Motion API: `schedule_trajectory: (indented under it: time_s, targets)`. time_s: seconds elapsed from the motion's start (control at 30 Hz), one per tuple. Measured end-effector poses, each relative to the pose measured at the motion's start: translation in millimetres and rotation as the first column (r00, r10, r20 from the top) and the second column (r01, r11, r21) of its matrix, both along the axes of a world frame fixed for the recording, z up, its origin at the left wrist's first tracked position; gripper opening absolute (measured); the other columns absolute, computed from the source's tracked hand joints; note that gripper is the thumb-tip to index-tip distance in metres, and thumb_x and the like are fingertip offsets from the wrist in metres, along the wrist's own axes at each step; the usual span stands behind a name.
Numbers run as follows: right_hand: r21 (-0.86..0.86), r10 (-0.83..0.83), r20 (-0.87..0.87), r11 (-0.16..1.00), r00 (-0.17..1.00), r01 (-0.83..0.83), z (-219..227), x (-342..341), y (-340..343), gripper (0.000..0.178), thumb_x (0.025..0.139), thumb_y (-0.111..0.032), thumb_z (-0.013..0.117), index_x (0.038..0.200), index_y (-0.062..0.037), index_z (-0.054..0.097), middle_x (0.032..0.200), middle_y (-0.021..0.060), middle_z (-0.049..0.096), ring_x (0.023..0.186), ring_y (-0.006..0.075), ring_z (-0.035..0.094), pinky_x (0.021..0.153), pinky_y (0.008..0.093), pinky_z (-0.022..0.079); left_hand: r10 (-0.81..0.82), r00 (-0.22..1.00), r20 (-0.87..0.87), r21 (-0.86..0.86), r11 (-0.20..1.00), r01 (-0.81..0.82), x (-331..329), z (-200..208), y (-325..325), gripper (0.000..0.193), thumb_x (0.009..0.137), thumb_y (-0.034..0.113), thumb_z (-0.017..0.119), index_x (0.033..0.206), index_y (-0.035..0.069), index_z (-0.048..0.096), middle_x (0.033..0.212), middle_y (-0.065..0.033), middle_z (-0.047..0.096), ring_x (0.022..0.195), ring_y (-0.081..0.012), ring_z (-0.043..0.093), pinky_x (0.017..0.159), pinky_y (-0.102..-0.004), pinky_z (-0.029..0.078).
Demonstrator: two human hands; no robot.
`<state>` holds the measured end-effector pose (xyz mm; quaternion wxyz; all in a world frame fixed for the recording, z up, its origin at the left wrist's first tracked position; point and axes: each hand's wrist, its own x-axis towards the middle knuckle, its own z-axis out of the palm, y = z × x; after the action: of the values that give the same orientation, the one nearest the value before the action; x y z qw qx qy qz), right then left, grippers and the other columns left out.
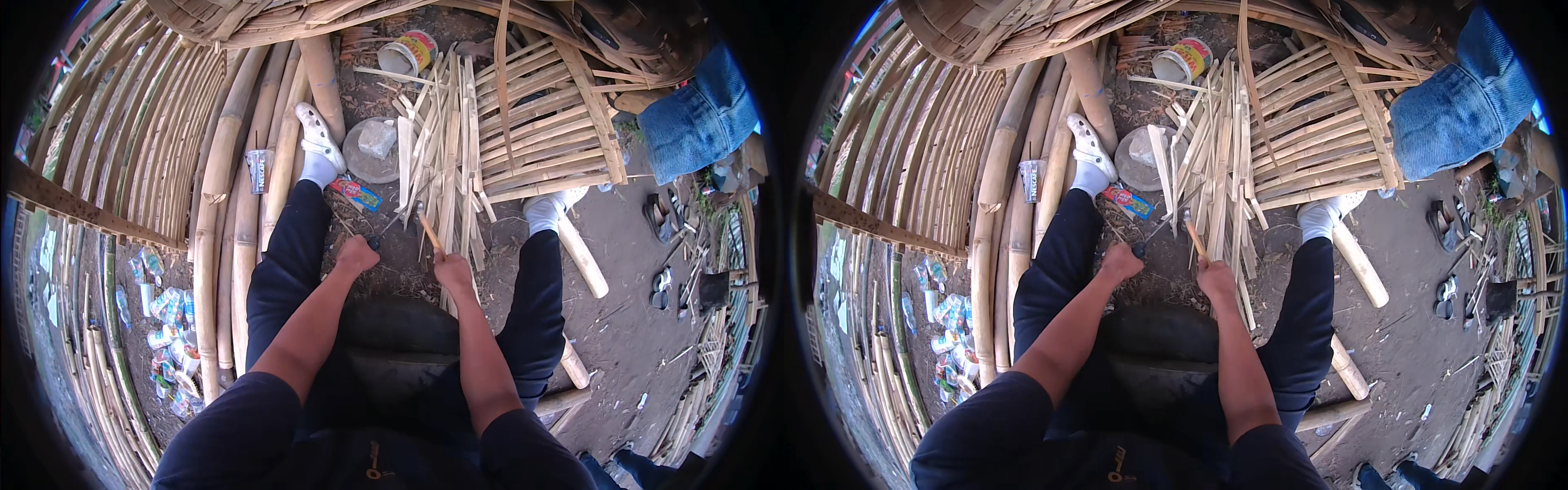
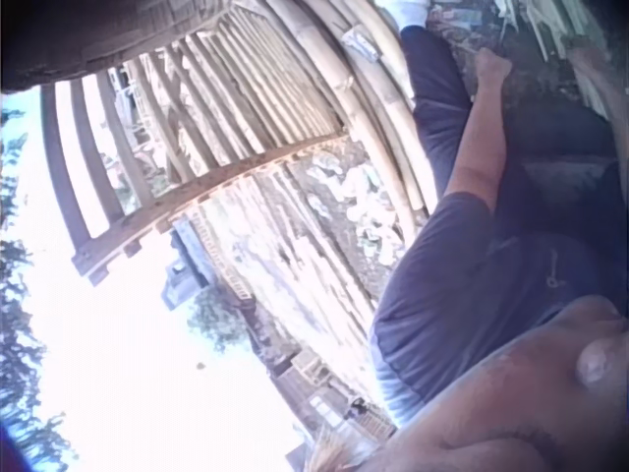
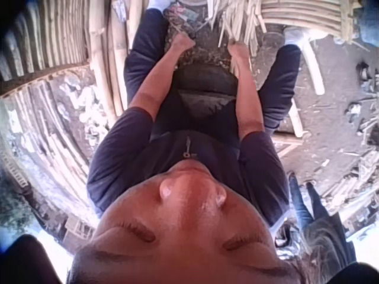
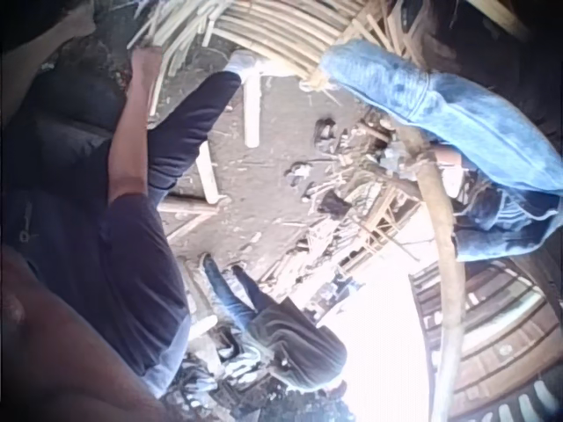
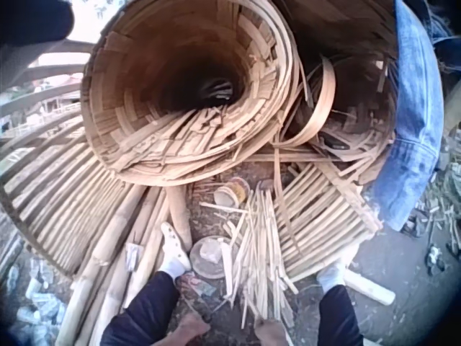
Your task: The person uses a knife and a hammer to shape and cut bamboo strips, then places a piece of bamboo over a thin wooden stake and hammers it down.
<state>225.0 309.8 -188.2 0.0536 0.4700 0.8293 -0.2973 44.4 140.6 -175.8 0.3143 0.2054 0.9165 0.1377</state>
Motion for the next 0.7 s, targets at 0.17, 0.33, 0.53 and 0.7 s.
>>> schedule_trajectory:
  time_s: [0.17, 0.33, 0.53, 0.7]
  targets:
    - [0.203, -0.036, -0.391, 0.971, 0.920, 0.125, 128, -17, 25, 0.053, 0.097, -0.039, 0.053, 0.077, 0.0081, 0.063, 0.069, 0.0298, 0.061, 0.066, 0.0432, 0.064, 0.065, 0.0484, 0.049, 0.006, 0.999, 0.053, -0.021, 1.000, -0.005, -2, 3, -2, 0.038, 0.075, 0.023, 0.063, 0.100, -0.005, 0.069, 0.105, -0.0278, 0.066, 0.105, -0.0389, 0.063, 0.093, -0.0427, 0.050]
    - [-0.048, -0.095, -0.935, 0.988, 0.342, 0.144, 187, -38, 23, 0.054, 0.102, -0.033, 0.045, 0.059, -0.0001, 0.042, 0.050, 0.0086, 0.043, 0.043, 0.0201, 0.045, 0.045, 0.0353, 0.035, 0.032, 0.998, 0.047, -0.036, 0.999, -0.030, -5, -11, -8, 0.038, 0.076, 0.025, 0.063, 0.101, -0.004, 0.069, 0.106, -0.0263, 0.066, 0.106, -0.0388, 0.063, 0.093, -0.0423, 0.050]
    - [0.199, 0.070, -0.320, 0.980, 0.945, -0.005, -15, -17, 14, 0.063, 0.098, -0.048, 0.046, 0.068, 0.0054, 0.056, 0.067, 0.0241, 0.063, 0.058, 0.0406, 0.061, 0.057, 0.0462, 0.047, -0.018, 1.000, 0.006, -0.035, 0.999, 0.018, 0, -1, 4, 0.039, 0.077, 0.025, 0.063, 0.103, -0.003, 0.069, 0.108, -0.0262, 0.066, 0.108, -0.0382, 0.063, 0.093, -0.0420, 0.050]
    - [0.124, -0.056, -0.284, 0.988, 0.957, 0.094, -9, -23, 4, 0.052, 0.097, -0.044, 0.048, 0.082, 0.0011, 0.069, 0.069, 0.0277, 0.063, 0.069, 0.0462, 0.064, 0.065, 0.0530, 0.050, 0.011, 1.000, 0.021, -0.060, 0.998, -0.010, -7, -18, -13, 0.039, 0.076, 0.025, 0.063, 0.103, -0.004, 0.069, 0.111, -0.0259, 0.065, 0.109, -0.0374, 0.063, 0.094, -0.0415, 0.050]
